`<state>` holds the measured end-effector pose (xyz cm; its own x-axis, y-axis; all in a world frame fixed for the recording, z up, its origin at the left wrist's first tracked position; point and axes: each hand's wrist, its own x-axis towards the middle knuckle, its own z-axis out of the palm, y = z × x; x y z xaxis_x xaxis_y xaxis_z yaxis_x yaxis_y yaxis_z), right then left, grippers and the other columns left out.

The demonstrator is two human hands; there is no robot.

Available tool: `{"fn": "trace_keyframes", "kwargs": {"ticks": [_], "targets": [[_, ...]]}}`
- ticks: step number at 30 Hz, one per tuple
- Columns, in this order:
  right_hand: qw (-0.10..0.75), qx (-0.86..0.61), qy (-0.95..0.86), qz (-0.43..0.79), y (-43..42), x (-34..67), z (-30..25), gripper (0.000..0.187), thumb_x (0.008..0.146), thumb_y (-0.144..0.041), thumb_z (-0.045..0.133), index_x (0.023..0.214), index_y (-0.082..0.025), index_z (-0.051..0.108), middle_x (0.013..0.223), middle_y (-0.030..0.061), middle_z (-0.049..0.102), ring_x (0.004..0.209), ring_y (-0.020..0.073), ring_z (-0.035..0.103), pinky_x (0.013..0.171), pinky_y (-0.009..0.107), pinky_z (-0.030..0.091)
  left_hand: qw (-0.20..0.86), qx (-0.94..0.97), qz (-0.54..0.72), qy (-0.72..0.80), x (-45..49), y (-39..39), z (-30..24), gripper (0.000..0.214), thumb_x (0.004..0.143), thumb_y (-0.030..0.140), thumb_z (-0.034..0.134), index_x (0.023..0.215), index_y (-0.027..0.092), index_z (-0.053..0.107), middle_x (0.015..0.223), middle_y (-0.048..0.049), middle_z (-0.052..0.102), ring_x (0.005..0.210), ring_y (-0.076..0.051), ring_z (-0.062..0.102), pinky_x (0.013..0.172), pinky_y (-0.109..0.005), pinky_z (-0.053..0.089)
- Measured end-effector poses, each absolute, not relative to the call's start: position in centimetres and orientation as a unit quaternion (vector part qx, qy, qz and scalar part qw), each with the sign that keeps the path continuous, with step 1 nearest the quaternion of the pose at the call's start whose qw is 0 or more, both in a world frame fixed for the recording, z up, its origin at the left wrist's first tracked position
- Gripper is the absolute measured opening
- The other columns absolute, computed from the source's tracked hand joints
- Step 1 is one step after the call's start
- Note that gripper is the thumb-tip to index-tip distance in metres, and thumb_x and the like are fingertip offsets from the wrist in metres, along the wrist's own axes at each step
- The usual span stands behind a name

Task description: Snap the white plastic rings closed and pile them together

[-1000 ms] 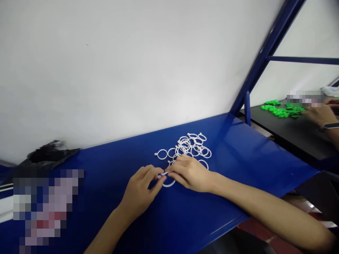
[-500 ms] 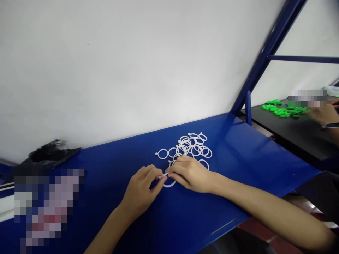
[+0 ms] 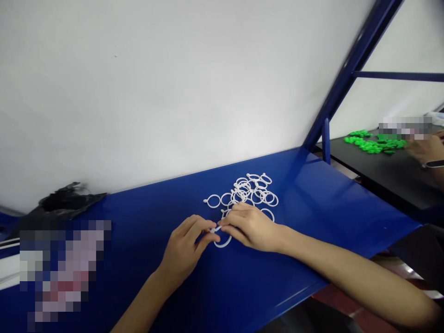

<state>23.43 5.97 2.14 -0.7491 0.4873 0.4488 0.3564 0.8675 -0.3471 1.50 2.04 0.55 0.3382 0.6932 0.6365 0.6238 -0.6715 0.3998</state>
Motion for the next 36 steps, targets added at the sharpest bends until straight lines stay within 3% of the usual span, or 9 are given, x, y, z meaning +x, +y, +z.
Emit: {"fn": "trace_keyframes", "kwargs": {"ticks": [9,19,31,36], "targets": [[0.248,-0.203,-0.941,0.112,5.9,23.2,1.9,0.027,0.104,-0.027,0.041,0.102,-0.014,0.064,0.083,0.0050,0.067,0.076,0.0171,0.054,0.076,0.031,0.046,0.012,0.835,0.412,0.365,1.6,2.1,0.5,0.013,0.092,0.031,0.064,0.084,0.021,0.060,0.076,0.0029,0.065,0.068,-0.011,0.061,0.067,-0.023,0.047],[0.236,-0.173,-0.954,0.059,4.8,23.0,2.9,0.034,0.107,-0.026,0.033,0.098,-0.013,0.064,0.079,0.0056,0.063,0.073,0.0164,0.045,0.072,0.028,0.041,0.071,0.837,0.429,0.332,1.5,1.6,0.6,0.011,0.095,0.017,0.057,0.085,0.021,0.055,0.073,0.0039,0.062,0.066,-0.010,0.056,0.065,-0.023,0.045],[0.264,-0.217,-0.940,0.017,5.6,23.2,2.5,0.030,0.105,-0.025,0.041,0.105,-0.013,0.068,0.084,0.0065,0.065,0.077,0.0161,0.051,0.074,0.029,0.044,0.015,0.844,0.359,0.398,1.7,2.4,0.3,0.018,0.097,0.037,0.054,0.088,0.022,0.057,0.079,0.0004,0.063,0.073,-0.015,0.058,0.069,-0.028,0.047],[0.255,-0.251,-0.933,-0.046,6.2,23.6,2.6,0.025,0.103,-0.024,0.045,0.109,-0.015,0.068,0.089,0.0063,0.067,0.080,0.0171,0.054,0.072,0.029,0.041,0.033,0.833,0.314,0.455,1.3,2.7,-0.4,0.022,0.098,0.041,0.049,0.104,0.023,0.059,0.098,-0.0027,0.067,0.092,-0.020,0.061,0.085,-0.037,0.051]]}}
